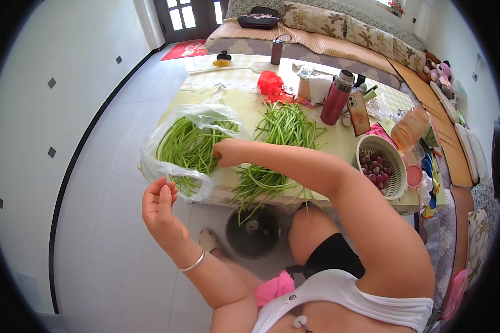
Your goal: The person handles a bunch of long green vegetables by hand and peels grapes one at a time, placing them into a small bowl.
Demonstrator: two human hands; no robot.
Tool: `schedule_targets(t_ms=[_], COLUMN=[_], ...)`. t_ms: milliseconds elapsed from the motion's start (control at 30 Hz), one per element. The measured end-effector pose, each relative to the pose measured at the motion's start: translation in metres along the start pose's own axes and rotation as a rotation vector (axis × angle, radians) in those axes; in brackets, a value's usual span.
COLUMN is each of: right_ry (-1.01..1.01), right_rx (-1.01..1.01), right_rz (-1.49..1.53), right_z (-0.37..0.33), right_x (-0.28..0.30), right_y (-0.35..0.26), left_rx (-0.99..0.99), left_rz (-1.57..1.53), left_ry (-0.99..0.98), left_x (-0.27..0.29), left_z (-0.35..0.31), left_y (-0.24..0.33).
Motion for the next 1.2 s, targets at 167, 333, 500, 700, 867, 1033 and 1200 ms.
schedule_targets(t_ms=[167,333,500,700,867,1033,1200], right_ry=[0.125,0.602,0.906,0.747,0.530,0.850,1.159], right_rx=[-0.064,-0.075,-0.465,-0.784,-0.832,-0.726,-0.634], right_rz=[0.031,0.598,0.628,0.293,0.208,0.846,1.106], right_z=[-0.003,-0.108,-0.229,-0.257,-0.246,-0.265,-0.273], right_x=[0.030,0.139,0.123,0.058,0.023,0.020,0.032], right_y=[-0.019,0.046,0.196,0.238,0.252,0.279,0.288], left_rx=[-0.151,-0.323,-0.318,-0.199,-0.262,-0.563,-0.652], left_rz=[0.131,0.164,0.124,0.317,0.573,0.784,0.931], left_ry=[0.111,0.234,0.058,-0.432,-0.823,-0.936,-0.957], left_x=[0.007,-0.003,-0.034,-0.119,-0.188,-0.217,-0.233], left_z=[-0.002,-0.020,-0.032,-0.057,-0.109,-0.141,-0.162], left_y=[0.015,0.040,0.040,-0.015,-0.056,-0.086,-0.105])
Point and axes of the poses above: each hand's wrist, its own z-axis towards the middle knuckle, its own x-axis out of the back of the hand, y = z × x, the point moved 10 cm from there along z, towards the middle knuckle, and after that the axes turned 7 degrees about -x, right-handed, at the moved point
